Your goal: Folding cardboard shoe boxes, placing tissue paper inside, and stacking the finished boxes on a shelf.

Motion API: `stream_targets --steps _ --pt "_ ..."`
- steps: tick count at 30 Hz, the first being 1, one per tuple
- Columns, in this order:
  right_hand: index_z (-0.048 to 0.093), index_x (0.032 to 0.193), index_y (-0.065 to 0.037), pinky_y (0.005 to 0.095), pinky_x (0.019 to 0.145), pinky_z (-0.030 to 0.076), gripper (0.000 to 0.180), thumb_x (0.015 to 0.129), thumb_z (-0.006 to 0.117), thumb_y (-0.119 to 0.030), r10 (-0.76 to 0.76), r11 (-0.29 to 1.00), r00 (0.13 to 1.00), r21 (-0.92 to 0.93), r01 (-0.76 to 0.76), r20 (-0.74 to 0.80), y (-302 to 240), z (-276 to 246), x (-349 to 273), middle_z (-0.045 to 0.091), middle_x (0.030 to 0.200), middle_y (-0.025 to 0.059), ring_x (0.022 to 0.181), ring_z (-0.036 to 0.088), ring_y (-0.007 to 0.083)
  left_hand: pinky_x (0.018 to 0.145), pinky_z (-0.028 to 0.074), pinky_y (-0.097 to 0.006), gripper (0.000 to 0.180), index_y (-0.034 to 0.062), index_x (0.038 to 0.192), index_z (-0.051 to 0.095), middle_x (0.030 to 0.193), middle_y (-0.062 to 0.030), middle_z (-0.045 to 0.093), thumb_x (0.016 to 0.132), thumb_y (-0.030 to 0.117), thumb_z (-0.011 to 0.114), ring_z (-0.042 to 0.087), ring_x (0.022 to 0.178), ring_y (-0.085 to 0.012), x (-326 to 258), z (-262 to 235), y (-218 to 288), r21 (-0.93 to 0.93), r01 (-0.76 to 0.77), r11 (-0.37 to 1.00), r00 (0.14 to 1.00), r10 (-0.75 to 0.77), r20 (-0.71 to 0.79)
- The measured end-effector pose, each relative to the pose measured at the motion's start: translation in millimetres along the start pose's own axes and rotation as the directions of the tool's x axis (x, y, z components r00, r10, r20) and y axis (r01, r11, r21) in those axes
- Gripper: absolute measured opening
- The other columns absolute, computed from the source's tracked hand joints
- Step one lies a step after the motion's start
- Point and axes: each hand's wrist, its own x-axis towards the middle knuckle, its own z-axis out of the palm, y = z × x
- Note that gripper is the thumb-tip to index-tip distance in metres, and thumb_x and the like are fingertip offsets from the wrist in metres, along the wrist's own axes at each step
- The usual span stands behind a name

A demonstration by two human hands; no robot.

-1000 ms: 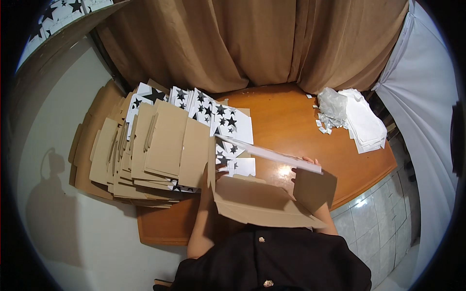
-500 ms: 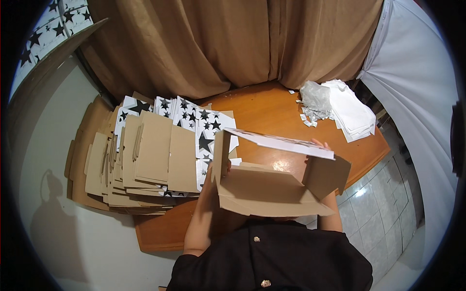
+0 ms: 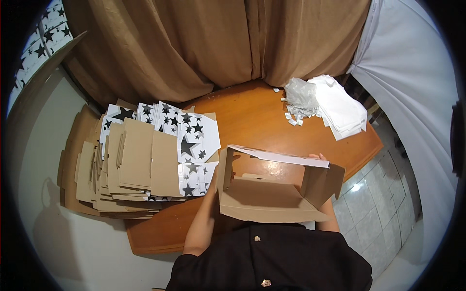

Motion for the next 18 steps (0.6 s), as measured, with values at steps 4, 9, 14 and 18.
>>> stream_targets --steps 4,9,14,18 --pt "0.051 0.109 -0.003 0.0278 0.079 0.047 0.035 0.091 0.048 -0.033 -0.426 0.809 0.904 -0.435 0.395 0.029 8 -13 27 0.059 0.092 0.0071 0.089 0.057 0.0149 0.06 0.049 -0.032 0.037 0.0017 0.093 0.058 0.071 -0.0088 0.058 0.09 0.035 0.044 0.06 0.061 -0.0182 17 16 -21 0.125 -0.021 0.992 0.983 0.043 -0.177" --pt "0.047 0.113 -0.002 0.0262 0.077 0.048 0.028 0.093 0.045 -0.021 -0.306 0.866 0.941 -0.369 0.339 0.145 -40 -15 52 0.059 0.095 0.0086 0.085 0.058 0.0154 0.061 0.049 -0.033 0.037 0.0012 0.091 0.059 0.073 -0.0099 0.06 0.09 0.035 0.044 0.061 0.063 -0.0209 19 41 -56 0.273 0.014 0.962 0.918 0.096 -0.385" --pt "0.056 0.098 -0.005 0.0285 0.053 0.048 0.025 0.088 0.053 -0.027 -0.411 0.674 0.878 -0.567 0.474 0.246 20 -148 123 0.056 0.08 0.0048 0.06 0.055 0.0133 0.061 0.049 -0.034 0.037 0.0008 0.089 0.059 0.075 -0.011 0.061 0.09 0.035 0.044 0.061 0.066 -0.0236 56 81 -96 0.397 0.052 0.916 0.852 0.167 -0.497" --pt "0.061 0.081 -0.005 0.0276 0.052 0.044 0.025 0.087 0.05 -0.026 -0.083 0.795 0.996 -0.603 0.071 0.008 34 -159 133 0.055 0.065 0.0033 0.059 0.055 0.0151 0.076 0.043 -0.041 0.033 0.004 0.098 0.06 0.09 -0.0143 0.064 0.087 0.032 0.047 0.059 0.09 -0.0324 46 85 -113 0.62 0.5 0.605 0.785 -0.014 -0.619"
